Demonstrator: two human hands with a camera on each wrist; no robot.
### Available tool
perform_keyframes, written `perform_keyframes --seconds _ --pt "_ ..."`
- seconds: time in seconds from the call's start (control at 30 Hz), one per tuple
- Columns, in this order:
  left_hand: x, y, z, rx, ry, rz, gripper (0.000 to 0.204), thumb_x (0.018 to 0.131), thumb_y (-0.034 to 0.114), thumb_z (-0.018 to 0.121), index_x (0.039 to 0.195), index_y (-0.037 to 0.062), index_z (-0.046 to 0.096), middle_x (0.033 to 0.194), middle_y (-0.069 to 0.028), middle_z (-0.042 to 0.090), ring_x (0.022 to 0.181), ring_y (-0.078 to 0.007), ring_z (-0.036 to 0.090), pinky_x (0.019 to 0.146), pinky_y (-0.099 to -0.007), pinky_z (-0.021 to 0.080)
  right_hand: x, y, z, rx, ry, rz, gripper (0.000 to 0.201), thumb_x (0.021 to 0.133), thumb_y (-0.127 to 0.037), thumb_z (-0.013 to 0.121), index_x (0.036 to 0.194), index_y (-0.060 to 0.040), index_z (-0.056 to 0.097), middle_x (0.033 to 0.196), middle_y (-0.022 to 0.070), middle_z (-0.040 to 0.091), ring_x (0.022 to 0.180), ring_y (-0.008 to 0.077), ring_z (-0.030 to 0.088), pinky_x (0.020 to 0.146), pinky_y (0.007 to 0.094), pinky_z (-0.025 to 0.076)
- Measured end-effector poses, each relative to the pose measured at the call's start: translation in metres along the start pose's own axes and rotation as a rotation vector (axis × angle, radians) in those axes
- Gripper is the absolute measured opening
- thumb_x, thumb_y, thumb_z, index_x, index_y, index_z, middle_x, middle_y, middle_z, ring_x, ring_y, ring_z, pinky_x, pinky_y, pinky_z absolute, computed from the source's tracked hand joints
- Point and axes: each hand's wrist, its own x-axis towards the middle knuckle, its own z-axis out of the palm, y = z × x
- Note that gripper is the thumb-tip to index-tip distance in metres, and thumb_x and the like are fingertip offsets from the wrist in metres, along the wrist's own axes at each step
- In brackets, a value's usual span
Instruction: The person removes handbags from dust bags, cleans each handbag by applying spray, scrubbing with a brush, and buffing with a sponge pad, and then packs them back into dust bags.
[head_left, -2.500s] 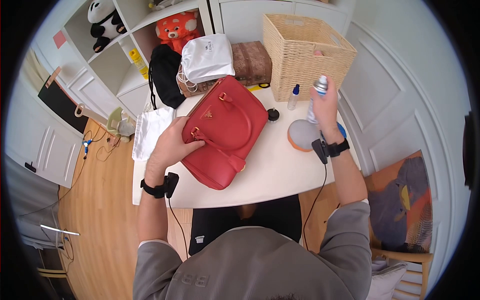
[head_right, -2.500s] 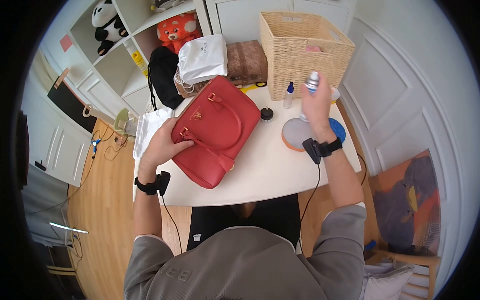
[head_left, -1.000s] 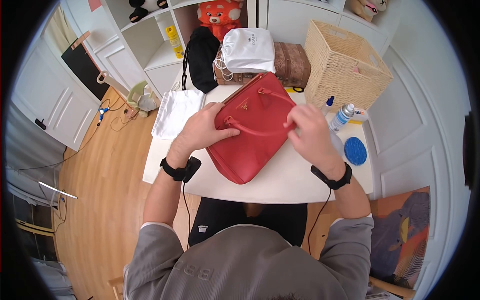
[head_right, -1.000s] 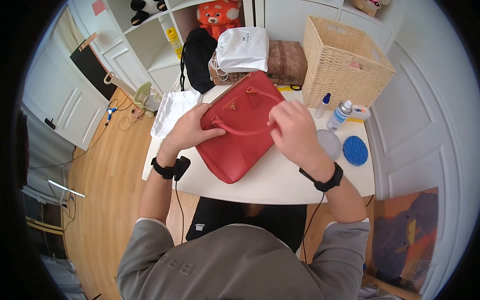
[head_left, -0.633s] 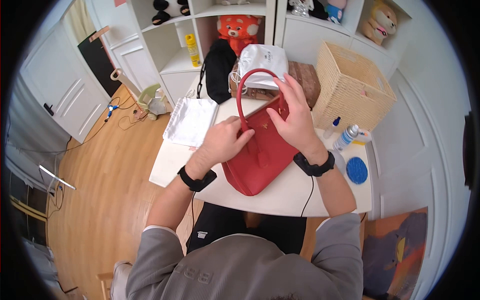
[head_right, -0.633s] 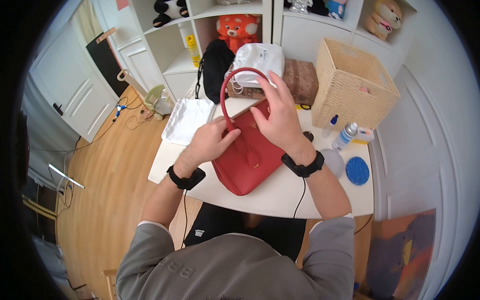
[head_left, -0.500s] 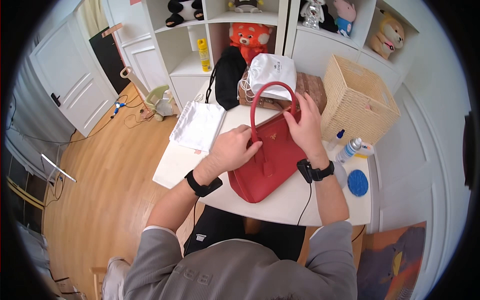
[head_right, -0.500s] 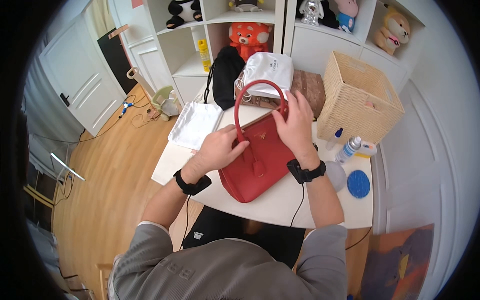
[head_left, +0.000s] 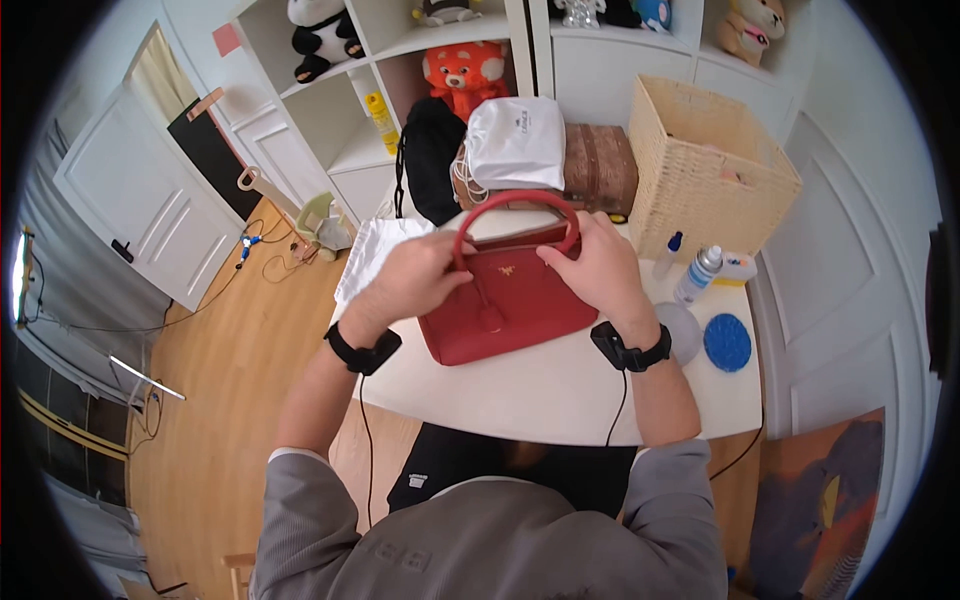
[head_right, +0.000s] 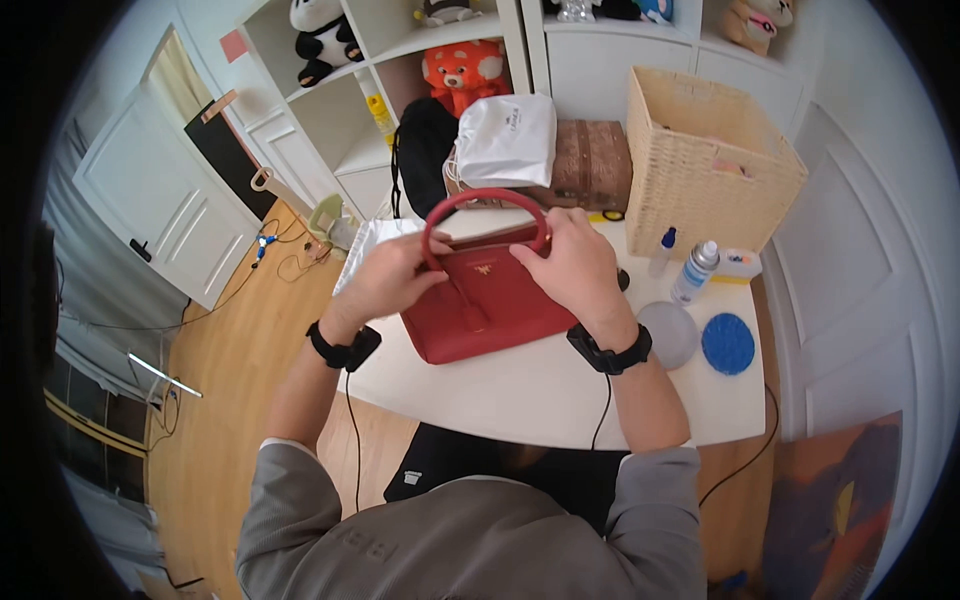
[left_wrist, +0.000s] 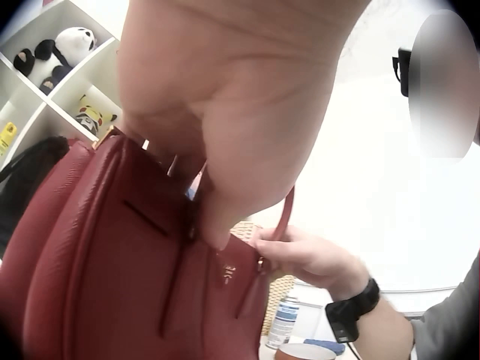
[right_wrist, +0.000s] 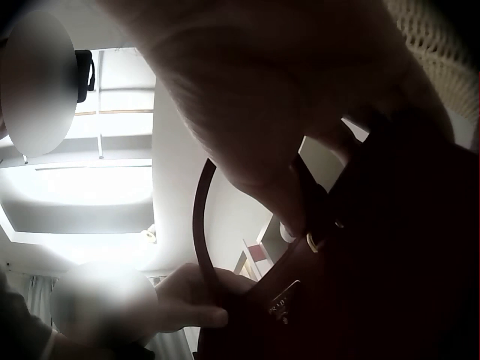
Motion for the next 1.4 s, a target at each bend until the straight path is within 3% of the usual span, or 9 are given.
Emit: perform_keyframes --seconds 0.1,0.3,0.37,0.5,0.73,0.9,0.97,1.3,1.4 --pt "-0.006 0.005 -0.010 -0.188 -0.027 -0.156 0.038 0.082 0.008 0.086 0.117 0.0024 0.072 0.135 -0.0151 0.069 0.120 -0.0339 0.069 0.098 -0.0401 0.058 -0.001 -0.008 0.001 -0.069 0.006 0.024 0.040 0.086 -0.039 0.084 0.103 -0.0063 0.067 0.100 0.0149 0.066 0.089 0.0363 0.071 0.081 0.0447 0.058" --pt "-0.016 -0.017 -0.029 -0.488 -0.185 0.092 0.049 0.079 -0.008 0.055 0.125 0.0014 0.072 0.146 -0.0160 0.063 0.131 -0.0325 0.063 0.104 -0.0388 0.055 -0.001 -0.004 0.005 -0.120 -0.002 -0.016 0.041 0.087 -0.039 0.084 0.102 -0.0059 0.066 0.098 0.0145 0.065 0.084 0.0344 0.072 0.074 0.0436 0.059" --pt "-0.007 -0.016 -0.028 -0.535 -0.195 0.016 0.039 0.085 -0.008 0.059 0.119 0.0005 0.074 0.144 -0.0145 0.065 0.126 -0.0311 0.066 0.102 -0.0378 0.056 -0.001 -0.006 0.006 -0.145 -0.010 -0.019 0.042 0.087 -0.040 0.083 0.103 -0.0055 0.066 0.098 0.0149 0.064 0.084 0.0345 0.072 0.073 0.0434 0.059" --pt "0.021 -0.002 -0.024 -0.407 -0.123 0.145 0.021 0.092 -0.007 0.066 0.108 -0.0005 0.077 0.135 -0.0128 0.070 0.114 -0.0265 0.071 0.093 -0.0393 0.059 -0.001 -0.003 0.009 -0.211 -0.004 -0.057 0.045 0.090 -0.041 0.081 0.110 -0.0040 0.065 0.101 0.0172 0.064 0.085 0.0355 0.073 0.074 0.0435 0.060" --pt "0.066 0.017 -0.039 -0.025 -0.484 0.371 0.037 0.063 0.026 0.097 0.085 0.0062 0.074 0.119 -0.0109 0.067 0.113 -0.0306 0.062 0.091 -0.0430 0.054 -0.004 -0.006 0.002 -0.229 -0.095 -0.003 0.052 0.091 -0.044 0.079 0.121 -0.0055 0.060 0.110 0.0169 0.062 0.095 0.0374 0.072 0.083 0.0455 0.060" --pt "0.069 0.048 -0.025 0.269 -0.581 0.402 0.038 0.059 0.025 0.095 0.088 0.0106 0.076 0.108 -0.0057 0.063 0.107 -0.0279 0.060 0.090 -0.0399 0.051 -0.005 0.002 0.006 -0.177 -0.002 -0.095 0.046 0.085 -0.037 0.082 0.110 -0.0034 0.062 0.103 0.0192 0.062 0.087 0.0386 0.073 0.075 0.0469 0.061" --pt "0.065 0.048 -0.012 0.600 -0.426 0.564 0.040 0.060 0.026 0.094 0.093 0.0113 0.077 0.111 -0.0052 0.063 0.109 -0.0265 0.061 0.090 -0.0382 0.052 -0.005 0.006 0.009 -0.159 0.017 -0.122 0.045 0.084 -0.035 0.083 0.108 -0.0034 0.062 0.102 0.0194 0.062 0.086 0.0390 0.073 0.074 0.0473 0.061" --pt "0.067 0.053 -0.007 0.820 -0.528 0.515 0.032 0.076 0.020 0.082 0.103 0.0054 0.072 0.111 -0.0075 0.065 0.107 -0.0263 0.065 0.086 -0.0374 0.055 -0.003 0.008 0.006 -0.126 0.001 -0.099 0.048 0.084 -0.039 0.085 0.104 -0.0048 0.058 0.104 0.0180 0.061 0.088 0.0405 0.071 0.075 0.0480 0.059" --pt "0.071 0.052 -0.026 0.308 -0.588 0.275 0.017 0.079 0.014 0.077 0.090 0.0040 0.069 0.099 -0.0107 0.065 0.095 -0.0305 0.068 0.082 -0.0396 0.056 -0.004 0.006 0.005 -0.139 -0.013 -0.081 0.048 0.083 -0.039 0.085 0.105 -0.0049 0.059 0.105 0.0174 0.061 0.088 0.0399 0.071 0.075 0.0476 0.059"
